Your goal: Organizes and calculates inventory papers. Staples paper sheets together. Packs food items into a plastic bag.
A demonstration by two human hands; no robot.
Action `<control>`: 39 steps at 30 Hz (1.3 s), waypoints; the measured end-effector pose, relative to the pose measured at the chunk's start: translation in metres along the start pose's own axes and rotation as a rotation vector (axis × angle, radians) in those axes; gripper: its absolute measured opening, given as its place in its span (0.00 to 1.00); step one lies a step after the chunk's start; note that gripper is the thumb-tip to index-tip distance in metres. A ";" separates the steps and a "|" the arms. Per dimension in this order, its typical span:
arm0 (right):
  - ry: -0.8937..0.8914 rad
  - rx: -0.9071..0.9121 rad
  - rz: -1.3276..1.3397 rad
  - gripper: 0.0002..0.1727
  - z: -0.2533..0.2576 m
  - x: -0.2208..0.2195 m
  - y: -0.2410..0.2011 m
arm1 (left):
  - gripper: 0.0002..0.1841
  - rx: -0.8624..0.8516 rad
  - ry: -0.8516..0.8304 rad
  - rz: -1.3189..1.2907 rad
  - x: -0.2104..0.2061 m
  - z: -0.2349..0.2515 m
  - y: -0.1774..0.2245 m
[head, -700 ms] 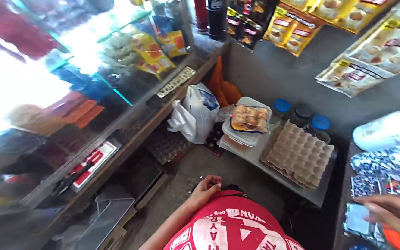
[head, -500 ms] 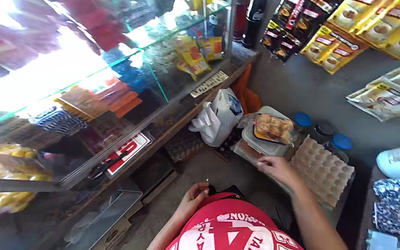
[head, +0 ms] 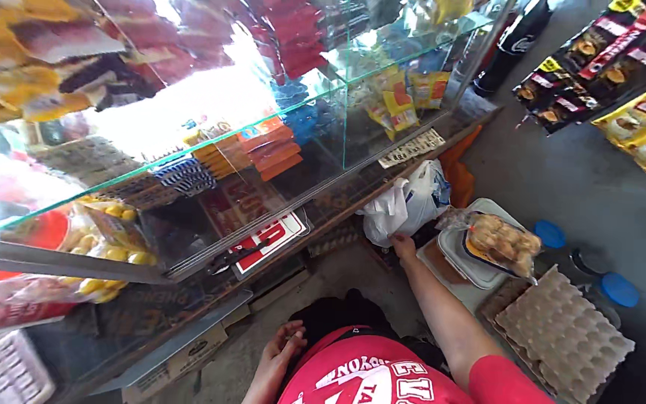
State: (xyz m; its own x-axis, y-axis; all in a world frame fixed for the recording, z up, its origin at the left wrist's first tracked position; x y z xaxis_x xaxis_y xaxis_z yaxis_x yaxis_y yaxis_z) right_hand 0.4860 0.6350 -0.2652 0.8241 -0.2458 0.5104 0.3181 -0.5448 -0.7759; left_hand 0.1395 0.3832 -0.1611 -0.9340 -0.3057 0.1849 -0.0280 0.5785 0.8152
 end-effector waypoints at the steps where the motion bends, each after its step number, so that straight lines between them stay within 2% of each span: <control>1: -0.001 0.011 0.007 0.20 -0.001 0.000 0.001 | 0.22 -0.031 -0.014 0.023 -0.008 0.005 0.005; 5: 0.003 0.046 0.038 0.16 -0.002 0.000 -0.001 | 0.21 -0.230 -0.108 0.152 -0.066 0.036 0.037; 10: -0.162 0.034 0.145 0.12 -0.022 -0.006 -0.008 | 0.16 -0.548 -0.139 0.437 -0.163 0.065 0.089; 14: -0.319 -0.019 0.280 0.09 -0.055 0.016 -0.014 | 0.22 -0.739 -0.159 0.586 -0.227 0.081 0.095; 16: -0.352 -0.004 0.303 0.08 -0.063 0.028 -0.019 | 0.18 -0.790 -0.144 0.611 -0.242 0.078 0.095; 19: -0.368 0.015 0.318 0.05 -0.064 0.040 -0.024 | 0.13 -0.893 -0.077 0.569 -0.246 0.067 0.097; 22: -0.403 -0.004 0.341 0.03 -0.064 0.044 -0.028 | 0.11 -0.922 -0.074 0.503 -0.249 0.064 0.102; 24: -0.410 -0.027 0.367 0.03 -0.063 0.046 -0.026 | 0.11 -0.885 -0.064 0.439 -0.250 0.064 0.107; 27: -0.423 -0.069 0.387 0.05 -0.060 0.050 -0.020 | 0.13 -0.723 -0.045 0.385 -0.243 0.068 0.110; 33: -0.491 -0.104 0.315 0.08 -0.063 0.054 -0.006 | 0.13 -0.525 0.020 0.330 -0.222 0.077 0.110; 36: -0.556 -0.085 0.271 0.09 -0.069 0.050 -0.003 | 0.12 -0.526 0.078 0.315 -0.211 0.077 0.112; 39: -0.623 -0.028 0.221 0.09 -0.075 0.047 -0.006 | 0.12 -0.618 0.105 0.351 -0.208 0.072 0.117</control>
State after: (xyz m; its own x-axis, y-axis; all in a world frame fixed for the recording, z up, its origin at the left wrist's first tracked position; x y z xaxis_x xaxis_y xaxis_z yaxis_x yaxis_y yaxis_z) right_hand 0.4881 0.5664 -0.2090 0.9882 0.1511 0.0235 0.1048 -0.5571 -0.8238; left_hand 0.3050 0.5693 -0.1440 -0.8110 -0.2697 0.5193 0.5033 0.1310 0.8541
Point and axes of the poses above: each hand's wrist, its own z-axis towards the middle knuckle, its own x-axis out of the back of the hand, y = z × x, the point moved 8 cm from there along z, towards the middle knuckle, and after that the axes turned 15 degrees about y, right-handed, at the moved point
